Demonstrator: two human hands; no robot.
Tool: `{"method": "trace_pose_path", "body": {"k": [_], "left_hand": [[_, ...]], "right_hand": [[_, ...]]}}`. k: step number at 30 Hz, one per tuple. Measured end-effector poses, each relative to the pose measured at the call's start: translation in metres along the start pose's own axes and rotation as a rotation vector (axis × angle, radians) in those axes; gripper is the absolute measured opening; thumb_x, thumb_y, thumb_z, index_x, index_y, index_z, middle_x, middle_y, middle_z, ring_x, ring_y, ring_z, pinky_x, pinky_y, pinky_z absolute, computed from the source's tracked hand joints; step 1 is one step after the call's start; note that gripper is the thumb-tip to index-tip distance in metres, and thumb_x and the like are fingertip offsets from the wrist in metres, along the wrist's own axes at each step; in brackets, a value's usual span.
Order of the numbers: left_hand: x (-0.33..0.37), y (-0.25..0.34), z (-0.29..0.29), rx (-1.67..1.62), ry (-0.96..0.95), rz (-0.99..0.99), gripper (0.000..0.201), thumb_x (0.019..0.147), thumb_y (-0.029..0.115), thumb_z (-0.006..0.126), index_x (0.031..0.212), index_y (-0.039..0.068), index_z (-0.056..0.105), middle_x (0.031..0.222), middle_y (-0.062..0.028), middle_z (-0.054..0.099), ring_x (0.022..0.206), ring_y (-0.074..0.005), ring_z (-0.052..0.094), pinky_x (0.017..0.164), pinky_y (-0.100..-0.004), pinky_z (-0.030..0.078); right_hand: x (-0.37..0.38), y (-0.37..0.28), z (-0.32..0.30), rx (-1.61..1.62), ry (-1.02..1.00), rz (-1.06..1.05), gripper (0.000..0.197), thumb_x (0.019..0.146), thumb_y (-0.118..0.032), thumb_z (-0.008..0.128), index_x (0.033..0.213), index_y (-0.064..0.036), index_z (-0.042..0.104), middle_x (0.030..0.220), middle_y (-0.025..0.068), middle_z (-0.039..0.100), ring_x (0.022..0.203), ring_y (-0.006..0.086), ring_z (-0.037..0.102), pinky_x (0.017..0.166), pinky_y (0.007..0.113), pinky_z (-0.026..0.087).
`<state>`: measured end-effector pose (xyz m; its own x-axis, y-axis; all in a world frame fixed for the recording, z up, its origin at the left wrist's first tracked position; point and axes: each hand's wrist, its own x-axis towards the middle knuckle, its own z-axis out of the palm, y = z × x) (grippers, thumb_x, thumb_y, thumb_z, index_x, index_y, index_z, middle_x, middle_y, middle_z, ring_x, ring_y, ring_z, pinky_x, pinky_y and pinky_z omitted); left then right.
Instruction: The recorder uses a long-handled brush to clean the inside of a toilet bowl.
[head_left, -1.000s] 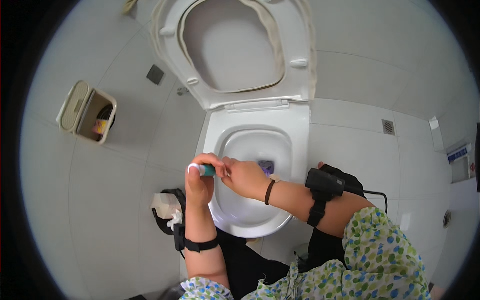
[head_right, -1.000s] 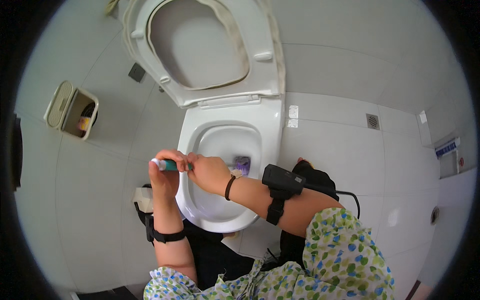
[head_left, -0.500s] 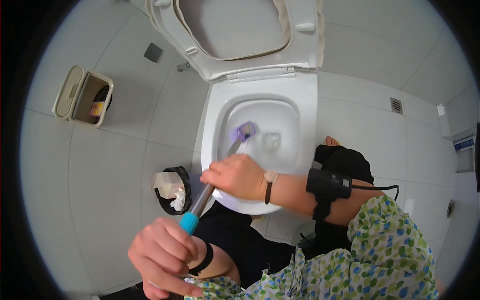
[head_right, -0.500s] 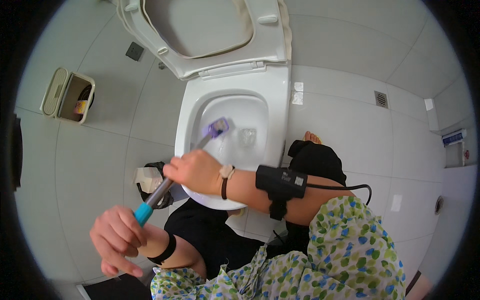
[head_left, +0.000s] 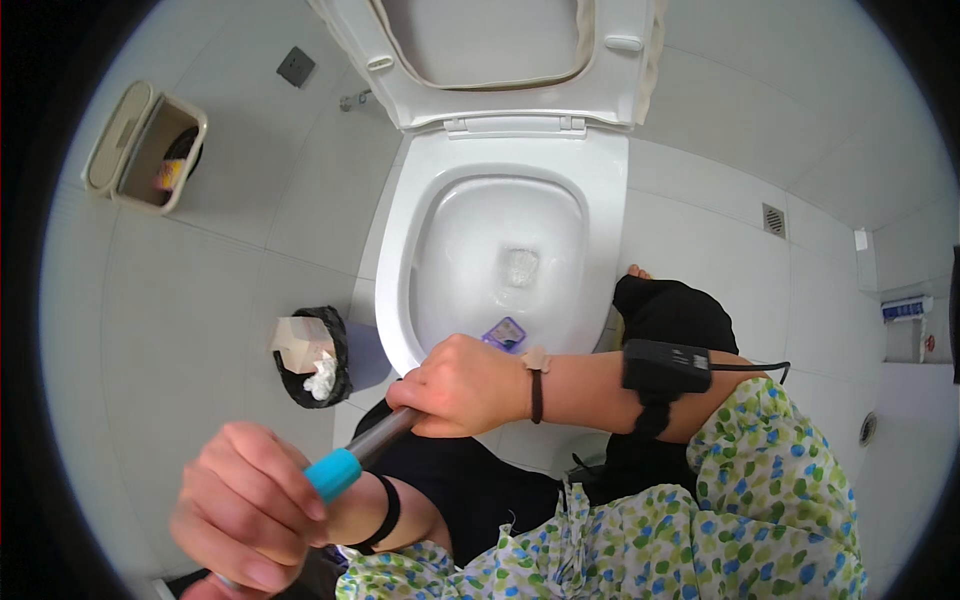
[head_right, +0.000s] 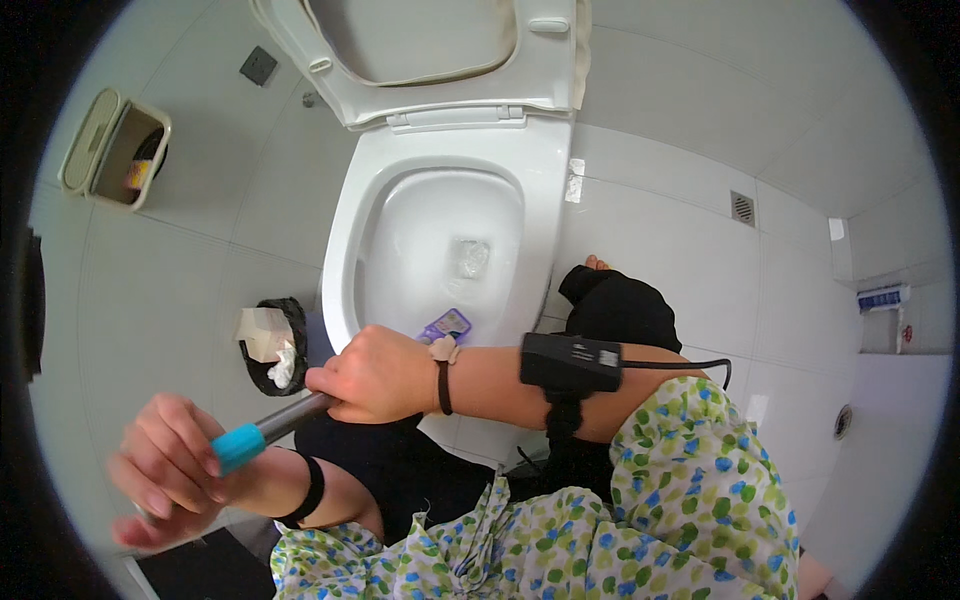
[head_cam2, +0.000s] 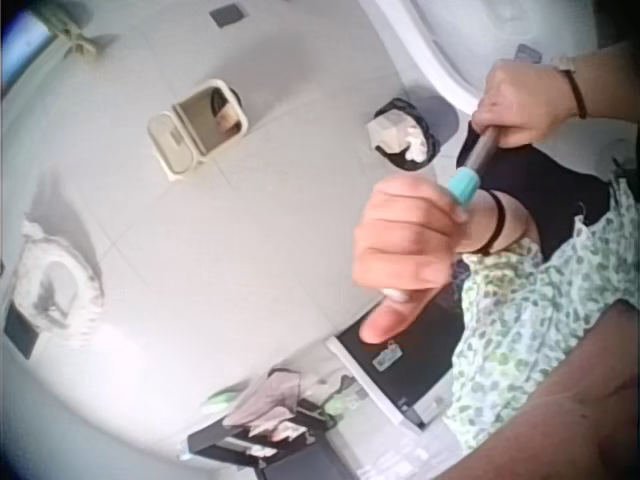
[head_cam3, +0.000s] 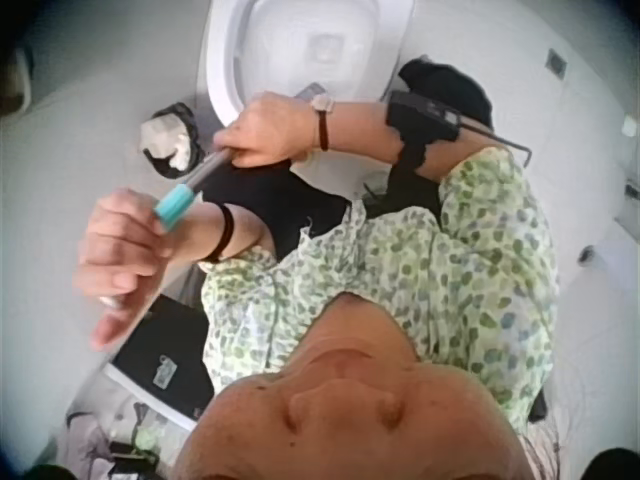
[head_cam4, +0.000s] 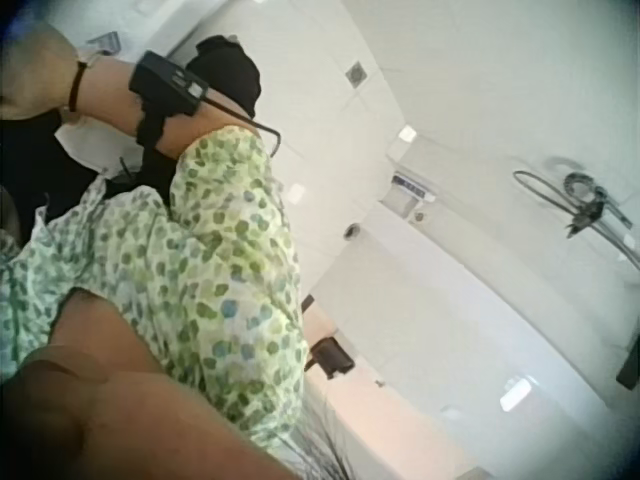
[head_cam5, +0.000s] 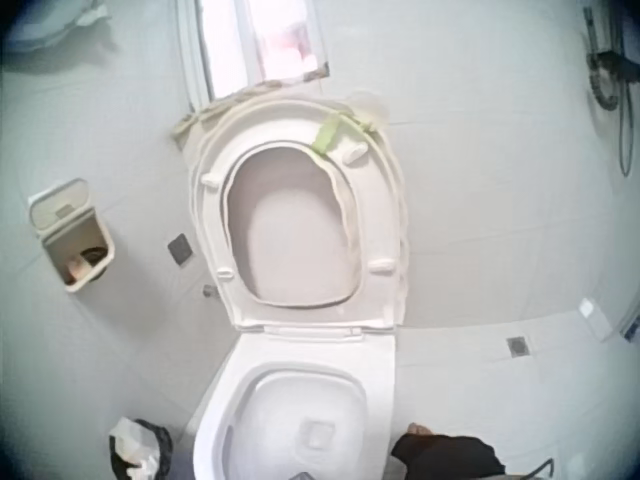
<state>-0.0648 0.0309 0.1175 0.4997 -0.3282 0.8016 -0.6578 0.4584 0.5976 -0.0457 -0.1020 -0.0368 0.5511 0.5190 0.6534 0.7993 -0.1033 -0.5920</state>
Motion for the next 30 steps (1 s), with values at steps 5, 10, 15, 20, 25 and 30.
{"method": "trace_pose_path", "body": {"k": [5, 10, 15, 20, 25, 30], "left_hand": [[-0.024, -0.038, -0.002, 0.149, 0.245, -0.104, 0.056, 0.092, 0.053, 0.027, 0.086, 0.003, 0.05, 0.046, -0.0007, 0.043, 0.042, -0.0116, 0.043, 0.054, -0.0247, 0.043], [-0.041, -0.117, 0.018, 0.594, 0.275, -0.321, 0.036, 0.094, 0.036, 0.043, 0.099, 0.001, 0.051, 0.074, -0.005, 0.057, 0.069, -0.0126, 0.056, 0.069, -0.0264, 0.045], [-0.037, -0.113, 0.004, 0.576, 0.056, -0.399, 0.022, 0.087, 0.011, 0.058, 0.105, 0.0, 0.051, 0.09, -0.0076, 0.06, 0.087, -0.0142, 0.057, 0.079, -0.0275, 0.045], [-0.022, -0.066, -0.002, 0.457, 0.195, -0.17, 0.02, 0.086, 0.008, 0.056, 0.103, -0.001, 0.052, 0.091, -0.0123, 0.059, 0.087, -0.021, 0.059, 0.083, -0.0339, 0.046], [-0.011, -0.073, 0.004, 0.507, 0.187, 0.08, 0.021, 0.088, 0.014, 0.053, 0.103, -0.001, 0.052, 0.088, -0.0134, 0.059, 0.079, -0.0232, 0.06, 0.079, -0.0371, 0.049], [-0.009, -0.087, -0.017, 0.31, 0.386, -0.052, 0.025, 0.093, 0.018, 0.045, 0.108, -0.001, 0.05, 0.081, -0.009, 0.058, 0.069, -0.0192, 0.059, 0.069, -0.03, 0.051]], "right_hand": [[-0.014, 0.02, -0.014, -0.256, -0.106, 0.295, 0.017, 0.072, -0.021, 0.059, 0.079, -0.0075, 0.052, 0.059, 0.0104, 0.057, 0.055, 0.0301, 0.058, 0.052, 0.042, 0.046], [-0.041, 0.087, -0.027, -0.36, 0.004, 0.555, 0.013, 0.07, -0.016, 0.058, 0.074, -0.0039, 0.058, 0.059, 0.0155, 0.057, 0.063, 0.0324, 0.06, 0.059, 0.043, 0.047], [-0.028, 0.099, -0.039, -0.25, -0.071, 0.686, 0.014, 0.068, -0.014, 0.056, 0.076, -0.0056, 0.064, 0.068, 0.0148, 0.061, 0.065, 0.0321, 0.059, 0.062, 0.04, 0.048], [0.01, 0.042, -0.072, -0.339, -0.226, 0.52, 0.011, 0.068, -0.014, 0.057, 0.074, -0.0061, 0.062, 0.068, 0.0139, 0.06, 0.065, 0.0327, 0.058, 0.061, 0.041, 0.047], [0.025, 0.034, -0.08, -0.504, -0.093, 0.4, 0.01, 0.068, -0.014, 0.057, 0.071, -0.0054, 0.061, 0.068, 0.0142, 0.06, 0.067, 0.0331, 0.058, 0.06, 0.042, 0.046], [0.021, 0.027, -0.073, -0.516, -0.249, 0.532, 0.013, 0.071, -0.016, 0.059, 0.071, -0.0035, 0.058, 0.059, 0.0135, 0.057, 0.057, 0.0301, 0.058, 0.055, 0.035, 0.046]]}}
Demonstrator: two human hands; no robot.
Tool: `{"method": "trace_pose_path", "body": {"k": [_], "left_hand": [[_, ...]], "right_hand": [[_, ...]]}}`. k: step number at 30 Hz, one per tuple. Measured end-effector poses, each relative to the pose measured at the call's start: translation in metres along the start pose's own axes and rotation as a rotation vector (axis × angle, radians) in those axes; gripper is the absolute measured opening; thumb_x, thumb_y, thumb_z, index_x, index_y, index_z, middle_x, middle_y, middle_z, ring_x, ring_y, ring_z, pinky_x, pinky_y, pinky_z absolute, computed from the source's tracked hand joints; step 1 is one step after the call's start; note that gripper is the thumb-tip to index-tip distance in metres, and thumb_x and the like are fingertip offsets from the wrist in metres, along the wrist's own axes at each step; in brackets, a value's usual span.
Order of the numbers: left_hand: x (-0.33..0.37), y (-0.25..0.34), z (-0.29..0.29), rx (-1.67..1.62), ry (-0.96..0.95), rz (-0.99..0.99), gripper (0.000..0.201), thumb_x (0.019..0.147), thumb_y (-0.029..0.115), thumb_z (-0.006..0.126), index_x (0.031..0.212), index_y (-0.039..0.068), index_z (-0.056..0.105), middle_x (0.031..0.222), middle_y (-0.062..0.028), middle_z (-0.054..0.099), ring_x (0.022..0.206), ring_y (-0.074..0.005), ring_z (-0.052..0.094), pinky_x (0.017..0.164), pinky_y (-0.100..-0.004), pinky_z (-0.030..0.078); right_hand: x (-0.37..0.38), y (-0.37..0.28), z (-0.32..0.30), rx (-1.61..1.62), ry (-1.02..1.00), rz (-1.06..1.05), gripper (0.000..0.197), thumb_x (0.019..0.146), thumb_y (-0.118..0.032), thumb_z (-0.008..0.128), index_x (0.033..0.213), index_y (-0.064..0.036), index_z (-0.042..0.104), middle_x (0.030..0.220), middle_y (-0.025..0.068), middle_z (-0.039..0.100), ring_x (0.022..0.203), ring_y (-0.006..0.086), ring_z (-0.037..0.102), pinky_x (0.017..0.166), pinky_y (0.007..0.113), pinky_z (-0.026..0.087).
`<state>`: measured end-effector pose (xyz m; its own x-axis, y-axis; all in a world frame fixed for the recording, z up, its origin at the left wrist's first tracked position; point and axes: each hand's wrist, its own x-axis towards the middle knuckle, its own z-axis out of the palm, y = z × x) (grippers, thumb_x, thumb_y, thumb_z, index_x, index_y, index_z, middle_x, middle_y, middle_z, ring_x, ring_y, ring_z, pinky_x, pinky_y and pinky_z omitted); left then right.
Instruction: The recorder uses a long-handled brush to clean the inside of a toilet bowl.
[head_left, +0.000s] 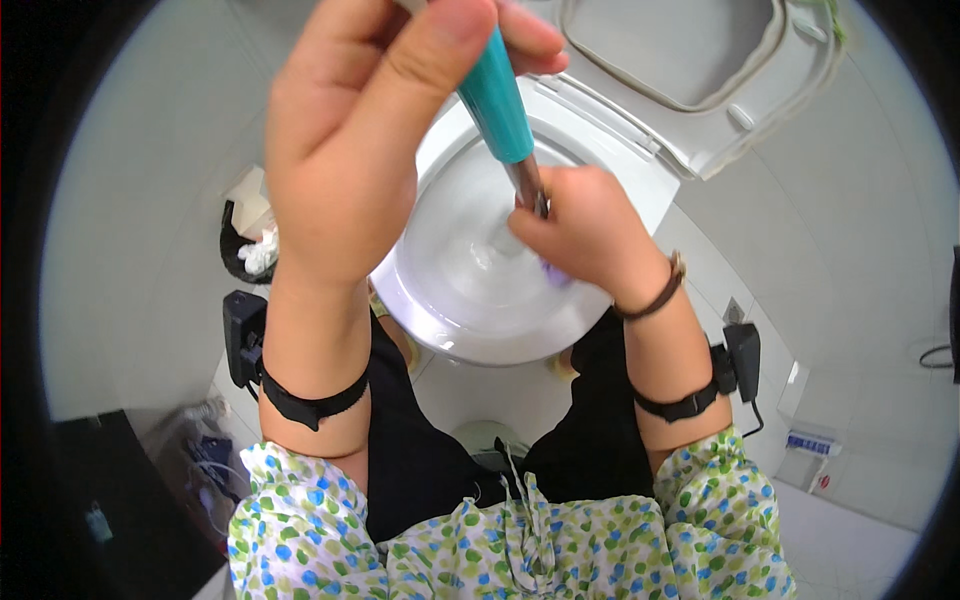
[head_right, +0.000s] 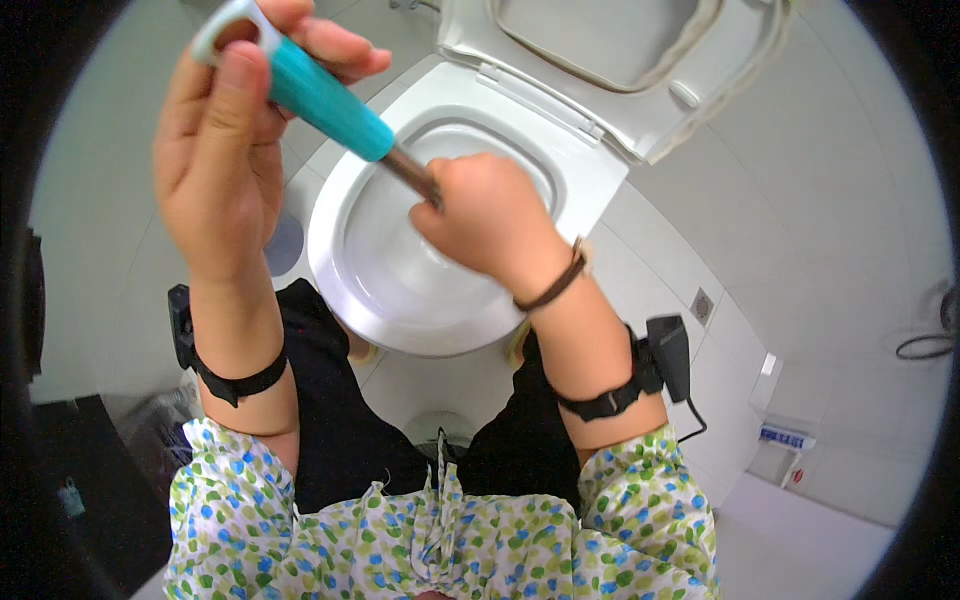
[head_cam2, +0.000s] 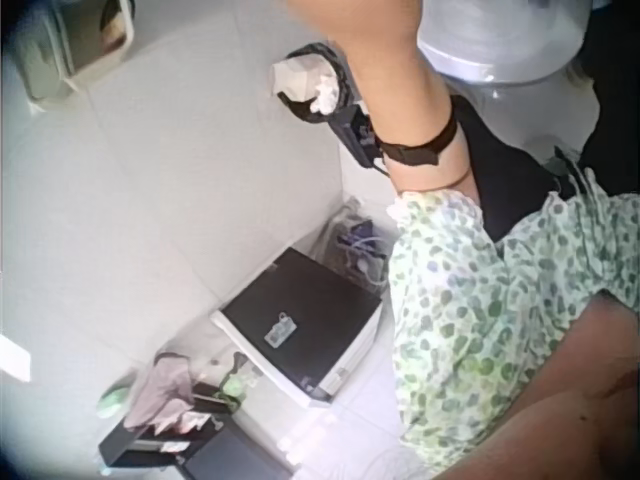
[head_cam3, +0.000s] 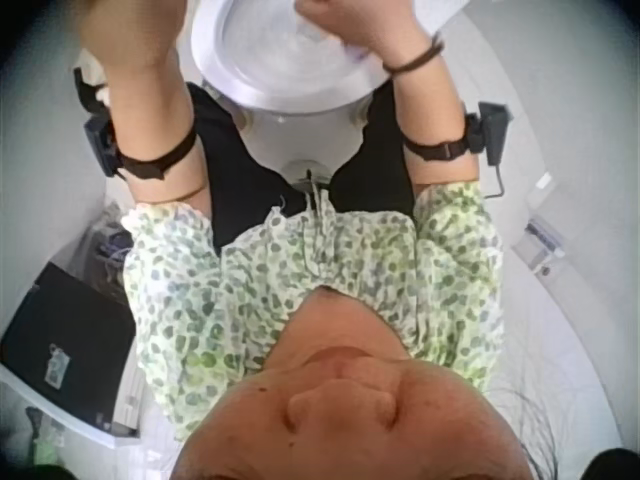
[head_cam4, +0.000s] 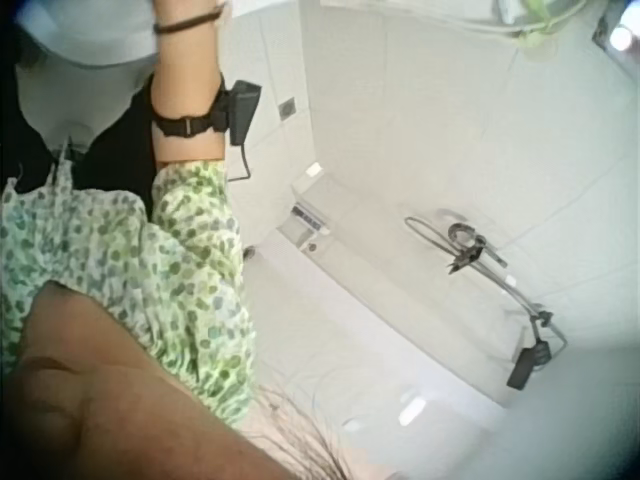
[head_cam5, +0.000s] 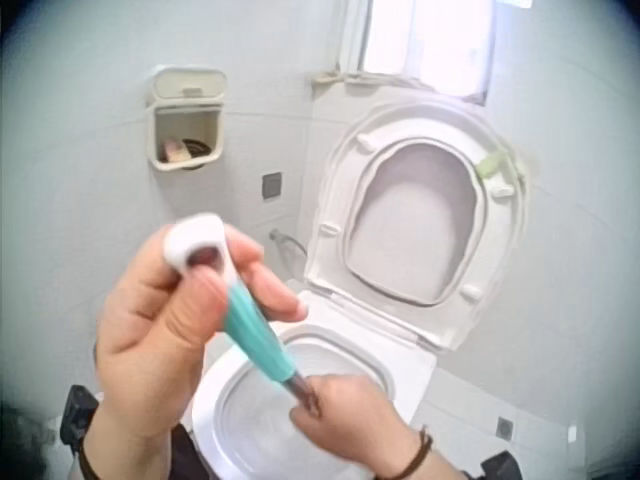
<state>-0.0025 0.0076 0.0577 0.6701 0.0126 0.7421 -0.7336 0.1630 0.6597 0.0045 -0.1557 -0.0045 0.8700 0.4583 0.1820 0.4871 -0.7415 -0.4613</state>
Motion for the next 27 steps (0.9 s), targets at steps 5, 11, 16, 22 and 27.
{"method": "trace_pose_path", "body": {"k": [5, 11, 16, 22, 27], "left_hand": [[0.011, 0.008, -0.002, -0.296, -0.103, -0.017, 0.043, 0.097, 0.03, 0.033, 0.113, -0.008, 0.046, 0.081, -0.016, 0.058, 0.074, -0.0214, 0.06, 0.069, -0.0296, 0.051], [0.009, 0.003, 0.002, -0.058, -0.082, -0.097, 0.039, 0.096, 0.027, 0.039, 0.108, -0.009, 0.047, 0.076, -0.01, 0.054, 0.06, -0.013, 0.05, 0.058, -0.0252, 0.044], [0.015, 0.014, -0.004, -0.144, -0.162, 0.195, 0.035, 0.094, 0.03, 0.043, 0.109, -0.001, 0.048, 0.075, -0.0028, 0.049, 0.061, -0.0094, 0.045, 0.058, -0.0193, 0.039], [0.019, 0.058, -0.055, -0.568, -0.111, 0.051, 0.054, 0.091, 0.05, 0.038, 0.11, 0.0, 0.044, 0.064, -0.0006, 0.037, 0.049, -0.0088, 0.039, 0.043, -0.019, 0.035], [0.003, 0.006, -0.018, -0.092, -0.174, -0.061, 0.041, 0.089, 0.043, 0.046, 0.07, 0.007, 0.043, 0.06, -0.0053, 0.045, 0.047, -0.0131, 0.046, 0.044, -0.0254, 0.041]], "right_hand": [[-0.009, -0.033, 0.034, 0.397, 0.121, -0.048, 0.014, 0.069, -0.012, 0.061, 0.069, 0.0006, 0.054, 0.058, 0.0195, 0.053, 0.056, 0.0364, 0.054, 0.054, 0.041, 0.045], [0.006, -0.023, 0.058, 0.604, 0.163, 0.033, 0.015, 0.074, -0.009, 0.062, 0.078, 0.0007, 0.051, 0.073, 0.0188, 0.055, 0.061, 0.0337, 0.055, 0.057, 0.038, 0.046], [0.0, -0.04, 0.051, 0.429, 0.293, -0.205, 0.018, 0.076, -0.008, 0.062, 0.087, -0.001, 0.049, 0.075, 0.0164, 0.052, 0.061, 0.0336, 0.055, 0.057, 0.038, 0.046], [-0.02, -0.093, 0.035, 0.48, 0.324, -0.217, 0.019, 0.071, -0.006, 0.066, 0.082, -0.0036, 0.05, 0.073, 0.011, 0.053, 0.057, 0.0244, 0.057, 0.048, 0.032, 0.045], [-0.011, -0.029, 0.045, 0.24, 0.097, 0.002, 0.015, 0.072, -0.019, 0.059, 0.073, -0.0043, 0.053, 0.073, 0.015, 0.055, 0.061, 0.0336, 0.056, 0.056, 0.041, 0.046]]}}
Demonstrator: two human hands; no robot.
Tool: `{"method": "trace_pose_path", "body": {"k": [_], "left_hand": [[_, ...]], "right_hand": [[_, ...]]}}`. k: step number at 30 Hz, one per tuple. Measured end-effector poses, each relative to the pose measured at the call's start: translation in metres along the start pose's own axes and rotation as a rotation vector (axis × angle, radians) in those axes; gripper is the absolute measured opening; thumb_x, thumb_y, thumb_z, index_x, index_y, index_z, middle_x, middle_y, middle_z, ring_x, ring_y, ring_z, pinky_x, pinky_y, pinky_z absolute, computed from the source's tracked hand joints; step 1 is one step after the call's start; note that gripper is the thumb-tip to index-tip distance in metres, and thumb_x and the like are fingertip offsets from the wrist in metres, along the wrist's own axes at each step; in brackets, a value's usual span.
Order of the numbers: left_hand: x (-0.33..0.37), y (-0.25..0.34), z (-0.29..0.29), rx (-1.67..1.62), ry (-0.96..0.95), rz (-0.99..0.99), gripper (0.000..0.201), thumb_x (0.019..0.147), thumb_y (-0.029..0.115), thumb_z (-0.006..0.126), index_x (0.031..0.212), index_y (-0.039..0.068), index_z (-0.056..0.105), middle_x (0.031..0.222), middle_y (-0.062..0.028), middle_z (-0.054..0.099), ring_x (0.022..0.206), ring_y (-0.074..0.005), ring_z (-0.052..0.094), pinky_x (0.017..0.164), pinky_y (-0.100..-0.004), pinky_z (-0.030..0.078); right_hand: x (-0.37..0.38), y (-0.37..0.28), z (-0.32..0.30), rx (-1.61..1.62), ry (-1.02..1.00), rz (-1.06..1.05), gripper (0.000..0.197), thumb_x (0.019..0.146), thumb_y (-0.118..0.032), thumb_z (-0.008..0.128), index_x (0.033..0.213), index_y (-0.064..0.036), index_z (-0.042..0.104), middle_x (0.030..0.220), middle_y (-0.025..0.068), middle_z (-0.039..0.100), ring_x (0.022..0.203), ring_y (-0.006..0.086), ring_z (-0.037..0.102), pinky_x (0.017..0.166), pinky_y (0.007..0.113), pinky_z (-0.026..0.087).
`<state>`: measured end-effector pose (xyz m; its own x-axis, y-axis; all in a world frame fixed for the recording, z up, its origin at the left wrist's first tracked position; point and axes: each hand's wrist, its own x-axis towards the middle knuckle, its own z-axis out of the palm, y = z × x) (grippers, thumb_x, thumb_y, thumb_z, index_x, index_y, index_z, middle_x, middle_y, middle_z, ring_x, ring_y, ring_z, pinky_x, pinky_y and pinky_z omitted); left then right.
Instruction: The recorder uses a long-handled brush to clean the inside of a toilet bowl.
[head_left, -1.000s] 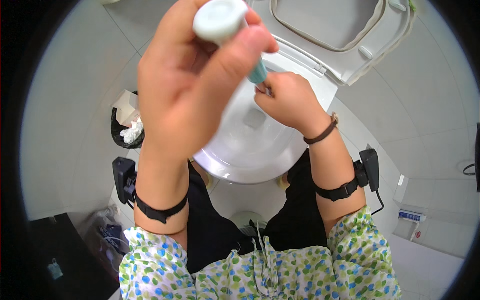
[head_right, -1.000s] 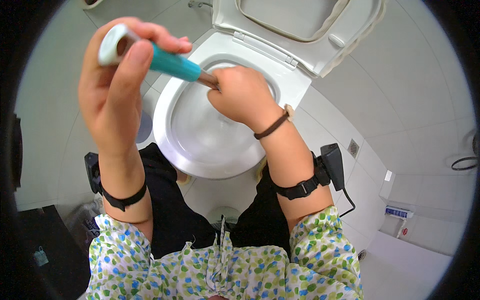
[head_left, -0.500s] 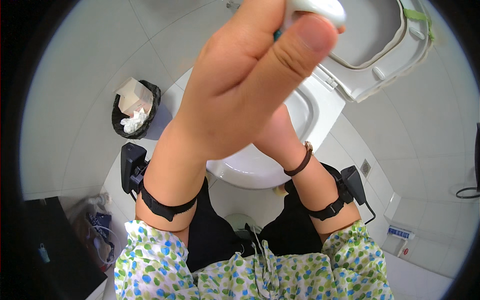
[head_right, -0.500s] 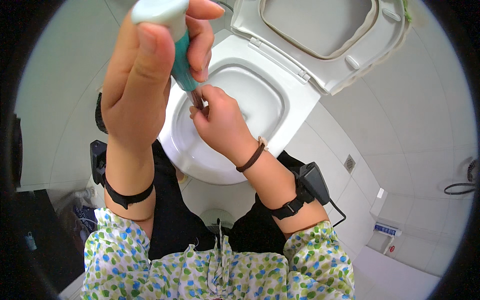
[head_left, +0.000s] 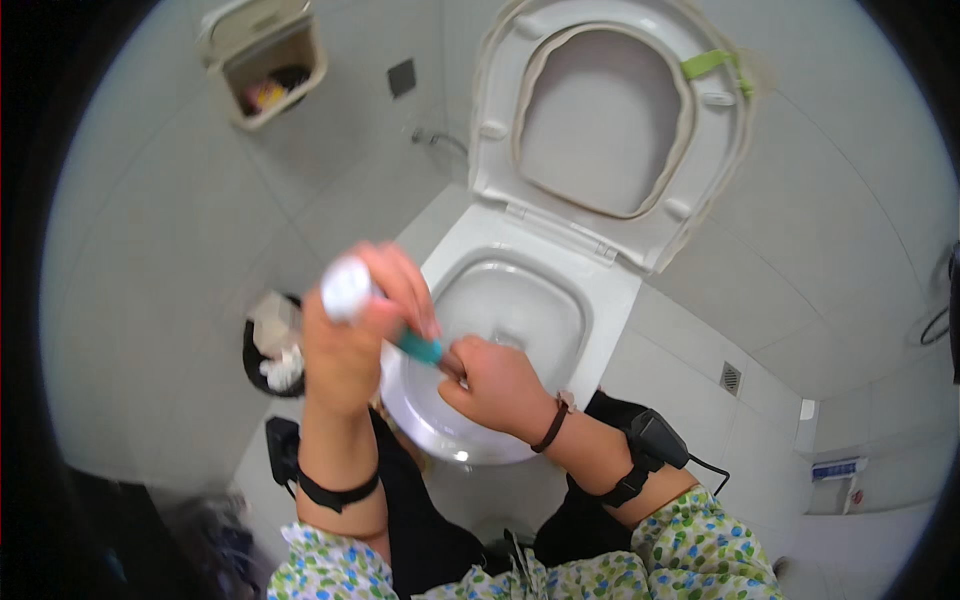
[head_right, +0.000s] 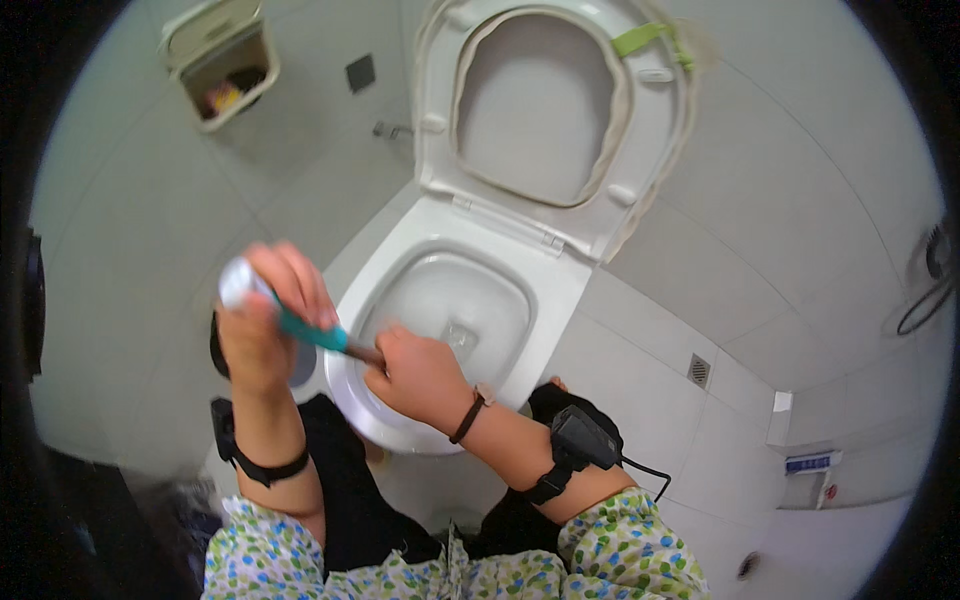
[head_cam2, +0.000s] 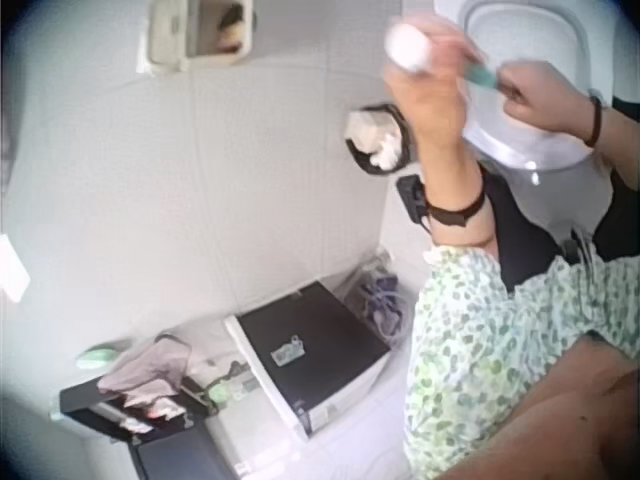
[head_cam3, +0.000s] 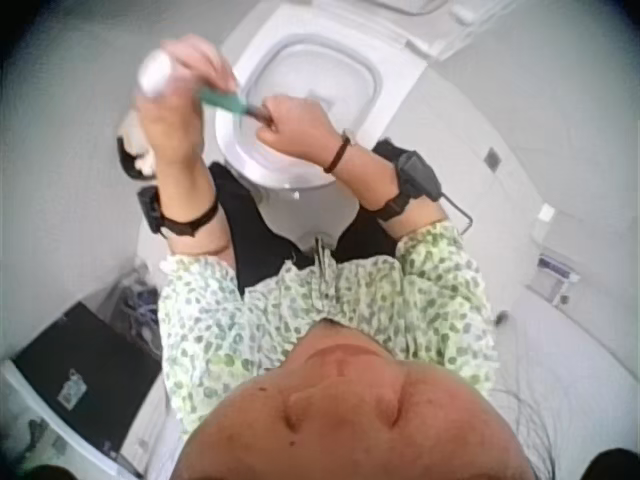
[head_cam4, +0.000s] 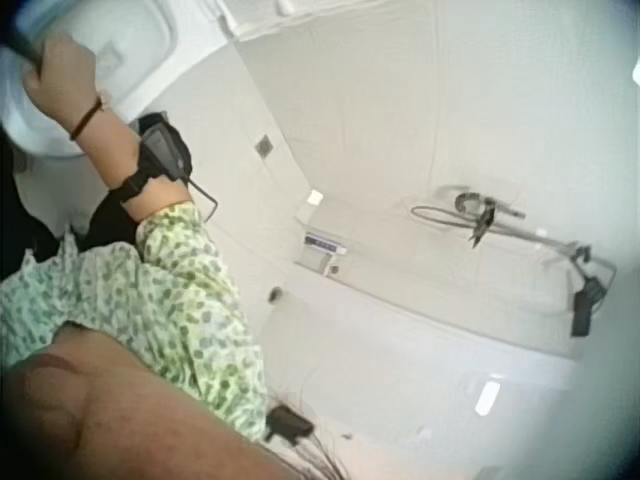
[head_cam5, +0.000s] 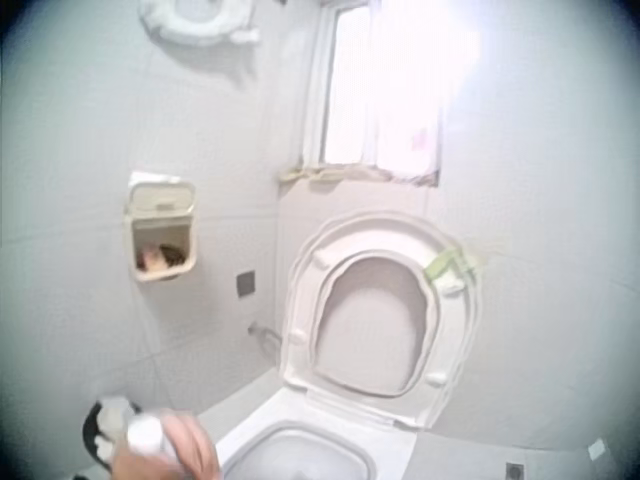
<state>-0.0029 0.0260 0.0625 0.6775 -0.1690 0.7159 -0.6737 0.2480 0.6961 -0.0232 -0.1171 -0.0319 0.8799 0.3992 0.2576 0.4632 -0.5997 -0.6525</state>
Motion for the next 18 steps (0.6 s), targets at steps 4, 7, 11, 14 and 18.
{"method": "trace_pose_path", "body": {"k": [4, 7, 11, 14, 18], "left_hand": [[-0.018, -0.015, 0.025, -0.26, -0.074, -0.264, 0.033, 0.083, 0.027, 0.058, 0.062, 0.006, 0.043, 0.054, -0.0064, 0.046, 0.046, -0.015, 0.044, 0.043, -0.0259, 0.04], [-0.038, -0.039, 0.027, -0.192, -0.135, -0.366, 0.025, 0.085, 0.013, 0.055, 0.063, 0.004, 0.046, 0.059, -0.0076, 0.05, 0.052, -0.0124, 0.045, 0.048, -0.0245, 0.036], [-0.05, -0.082, 0.035, -0.099, -0.131, -0.368, 0.025, 0.086, 0.012, 0.053, 0.064, 0.004, 0.046, 0.061, -0.0069, 0.051, 0.055, -0.0117, 0.045, 0.05, -0.0245, 0.036], [-0.039, -0.087, 0.035, -0.148, -0.028, -0.358, 0.021, 0.087, 0.012, 0.053, 0.069, 0.004, 0.046, 0.06, -0.0048, 0.048, 0.054, -0.0112, 0.044, 0.05, -0.0249, 0.036], [-0.021, -0.047, 0.047, -0.096, 0.038, -0.278, 0.023, 0.088, 0.016, 0.051, 0.069, 0.008, 0.04, 0.058, -0.0025, 0.042, 0.047, -0.0103, 0.036, 0.041, -0.0238, 0.03]], "right_hand": [[-0.002, 0.039, -0.002, -0.066, 0.082, 0.076, 0.018, 0.072, -0.022, 0.06, 0.07, -0.0046, 0.055, 0.071, 0.0154, 0.056, 0.061, 0.034, 0.056, 0.057, 0.042, 0.045], [-0.001, 0.053, 0.016, -0.053, -0.003, 0.147, 0.017, 0.072, -0.021, 0.061, 0.075, -0.0045, 0.059, 0.08, 0.0165, 0.059, 0.07, 0.0342, 0.059, 0.062, 0.043, 0.048], [0.004, 0.074, 0.027, 0.055, 0.08, 0.193, 0.015, 0.074, -0.018, 0.06, 0.077, -0.0042, 0.059, 0.08, 0.0166, 0.059, 0.073, 0.0345, 0.059, 0.066, 0.043, 0.048], [0.006, 0.073, 0.028, 0.091, 0.175, 0.2, 0.014, 0.075, -0.017, 0.059, 0.078, -0.0038, 0.059, 0.079, 0.017, 0.059, 0.073, 0.035, 0.059, 0.066, 0.044, 0.048], [0.006, 0.077, 0.022, 0.027, 0.102, 0.2, 0.013, 0.075, -0.016, 0.059, 0.081, -0.0042, 0.058, 0.08, 0.0166, 0.059, 0.073, 0.0353, 0.059, 0.066, 0.044, 0.048]]}}
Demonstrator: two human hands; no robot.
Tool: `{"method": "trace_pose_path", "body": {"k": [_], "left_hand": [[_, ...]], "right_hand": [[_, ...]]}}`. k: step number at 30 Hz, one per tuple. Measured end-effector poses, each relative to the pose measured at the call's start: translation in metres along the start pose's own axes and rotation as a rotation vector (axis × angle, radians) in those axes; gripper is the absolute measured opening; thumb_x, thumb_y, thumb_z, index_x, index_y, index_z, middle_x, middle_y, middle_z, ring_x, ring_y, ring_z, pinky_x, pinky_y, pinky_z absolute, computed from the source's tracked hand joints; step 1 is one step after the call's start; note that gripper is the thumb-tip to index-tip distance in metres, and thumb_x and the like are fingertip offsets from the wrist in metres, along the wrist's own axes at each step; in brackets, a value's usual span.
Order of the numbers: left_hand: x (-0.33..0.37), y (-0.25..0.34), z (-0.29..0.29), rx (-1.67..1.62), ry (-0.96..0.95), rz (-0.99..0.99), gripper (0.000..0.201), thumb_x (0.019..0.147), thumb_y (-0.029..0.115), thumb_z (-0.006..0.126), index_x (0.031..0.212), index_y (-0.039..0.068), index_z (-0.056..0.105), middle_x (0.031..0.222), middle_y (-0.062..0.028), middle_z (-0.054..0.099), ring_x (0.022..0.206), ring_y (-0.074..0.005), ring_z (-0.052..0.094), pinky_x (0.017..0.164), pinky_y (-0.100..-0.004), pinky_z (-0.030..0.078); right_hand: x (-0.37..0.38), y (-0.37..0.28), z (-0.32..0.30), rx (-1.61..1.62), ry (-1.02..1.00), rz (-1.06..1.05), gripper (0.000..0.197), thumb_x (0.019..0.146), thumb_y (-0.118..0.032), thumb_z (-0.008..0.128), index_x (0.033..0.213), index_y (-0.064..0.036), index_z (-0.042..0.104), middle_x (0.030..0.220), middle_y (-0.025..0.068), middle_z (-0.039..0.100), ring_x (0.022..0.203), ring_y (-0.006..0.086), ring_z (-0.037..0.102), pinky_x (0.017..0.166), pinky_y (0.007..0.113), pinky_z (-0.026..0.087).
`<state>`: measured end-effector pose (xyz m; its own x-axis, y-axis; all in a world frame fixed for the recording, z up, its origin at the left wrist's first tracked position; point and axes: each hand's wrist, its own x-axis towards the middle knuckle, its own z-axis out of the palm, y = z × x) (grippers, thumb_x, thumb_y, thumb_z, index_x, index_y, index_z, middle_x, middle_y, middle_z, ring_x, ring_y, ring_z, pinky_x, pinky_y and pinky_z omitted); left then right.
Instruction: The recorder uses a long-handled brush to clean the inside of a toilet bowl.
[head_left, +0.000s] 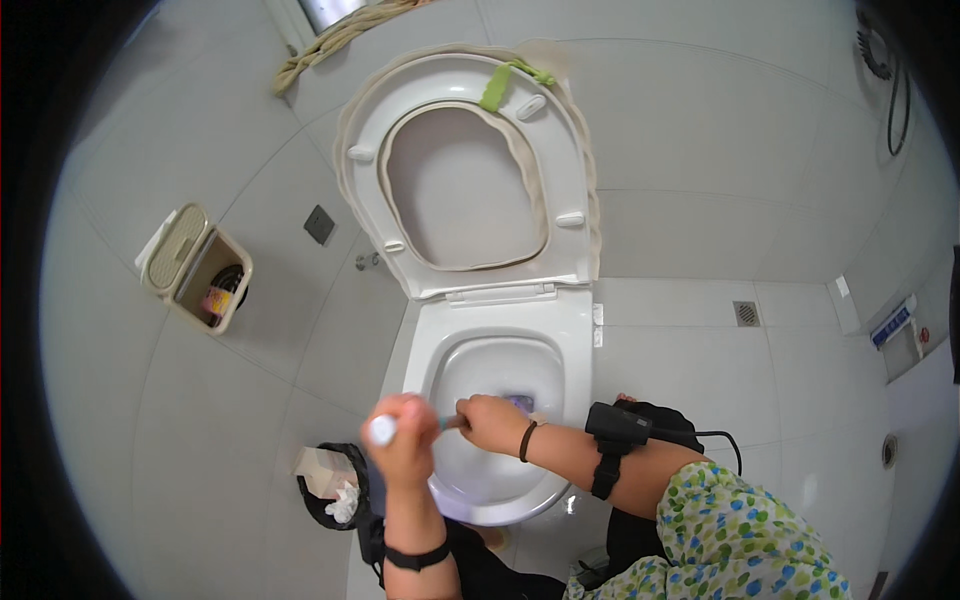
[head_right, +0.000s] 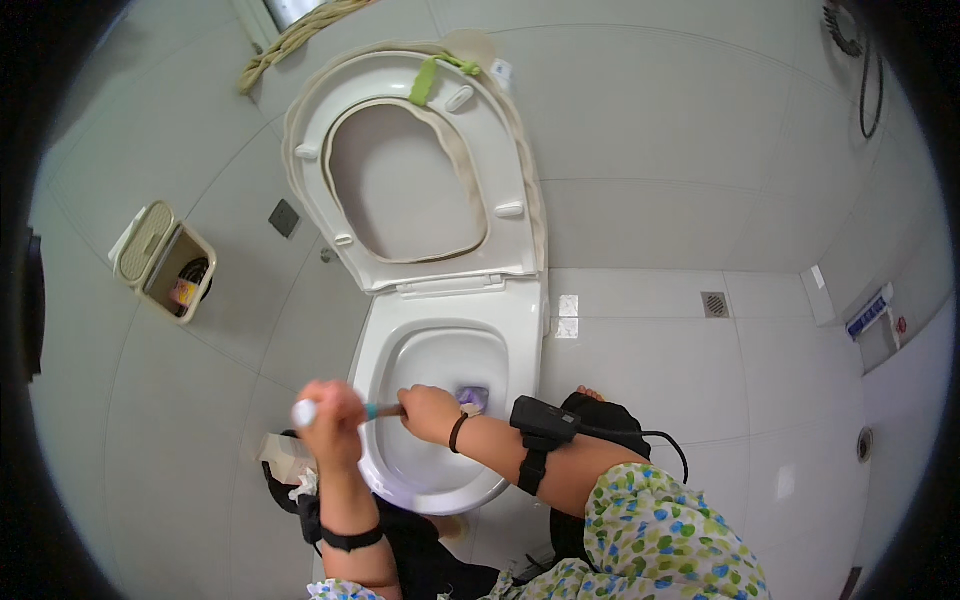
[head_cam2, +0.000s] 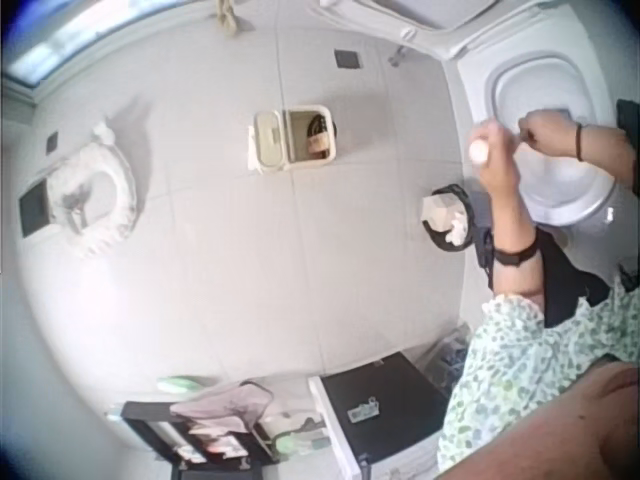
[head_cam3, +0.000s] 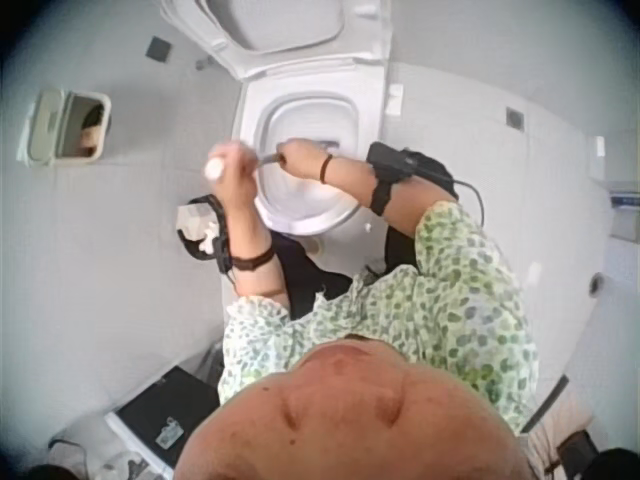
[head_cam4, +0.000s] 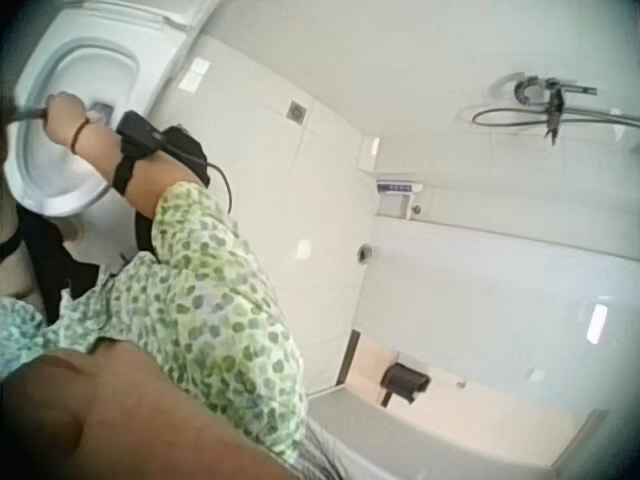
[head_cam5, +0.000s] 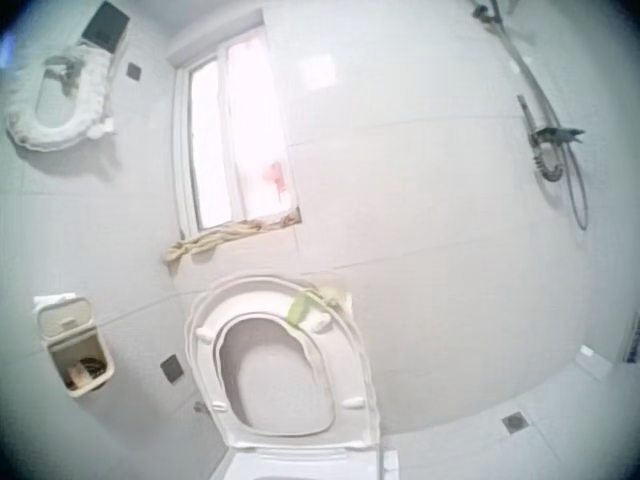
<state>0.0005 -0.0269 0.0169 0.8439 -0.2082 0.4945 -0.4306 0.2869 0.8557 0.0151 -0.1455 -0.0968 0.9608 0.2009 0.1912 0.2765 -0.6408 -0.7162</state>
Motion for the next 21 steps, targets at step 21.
{"method": "trace_pose_path", "body": {"k": [21], "left_hand": [[-0.001, 0.074, -0.019, -0.259, -0.138, 0.213, 0.029, 0.091, 0.018, 0.045, 0.066, 0.003, 0.041, 0.038, 0.0001, 0.032, 0.029, -0.008, 0.028, 0.029, -0.0222, 0.024]], "right_hand": [[-0.034, -0.05, -0.017, 0.063, -0.448, -0.066, 0.02, 0.071, -0.014, 0.06, 0.085, -0.0017, 0.066, 0.084, 0.0192, 0.063, 0.082, 0.0339, 0.061, 0.073, 0.043, 0.049]]}}
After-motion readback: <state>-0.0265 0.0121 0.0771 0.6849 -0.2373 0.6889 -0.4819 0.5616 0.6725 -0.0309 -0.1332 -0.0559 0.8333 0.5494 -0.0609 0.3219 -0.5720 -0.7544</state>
